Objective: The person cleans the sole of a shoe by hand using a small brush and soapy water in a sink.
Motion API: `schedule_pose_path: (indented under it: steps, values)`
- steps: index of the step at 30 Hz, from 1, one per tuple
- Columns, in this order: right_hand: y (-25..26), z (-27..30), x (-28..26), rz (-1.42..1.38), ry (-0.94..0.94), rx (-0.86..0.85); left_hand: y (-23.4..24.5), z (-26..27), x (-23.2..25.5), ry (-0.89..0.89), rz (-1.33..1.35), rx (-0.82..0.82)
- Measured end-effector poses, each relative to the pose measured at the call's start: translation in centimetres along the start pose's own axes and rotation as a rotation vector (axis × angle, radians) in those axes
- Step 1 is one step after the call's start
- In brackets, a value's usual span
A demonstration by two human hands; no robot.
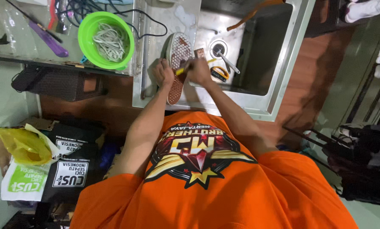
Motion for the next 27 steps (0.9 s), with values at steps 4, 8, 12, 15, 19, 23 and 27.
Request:
schedule_pose_path:
  steps: [4,8,12,15,19,23,27]
  values:
    - [-0.7,0.1,1.5,-0.064,0.007,0.018,-1.7,-1.4,-2.0,0.238,0.311,-0.111]
    - [-1.4,0.2,0.3,-0.044,0.015,0.055,-0.7,-0.6,-1.9,0.428,0.635,-0.101]
    - [-1.4,-0.5,3.6,-0.050,0.120,0.010,-0.1,0.2,-0.7,0.427,0.667,-0.107]
    - [2.5,-1.6,5.2,0.096,0.081,0.098,0.5,-0.3,-0.8,0.411,0.660,-0.071]
    - [2.4,0.5,0.0,0.074,0.319,0.079,1.6,0.1,-0.4,0.343,0.529,-0.025]
    - [4.7,-8.0,10.2,0.227,0.396,0.254,3.6,1.4,1.6,0.396,0.540,-0.007]
    - [5.0,-4.1,4.9,-0.044,0.526,0.130,-2.5,-1.8,-0.5,-0.005,-0.283,-0.009]
Point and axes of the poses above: each hand's wrist, its own z-axis away from the middle knuckle, its own y-axis out of the back of the hand, x = y × z, the point moved 8 cm from there along -z, towards the middle knuckle, and after that the axes turned 13 degrees about -x, right-handed, at the moved point
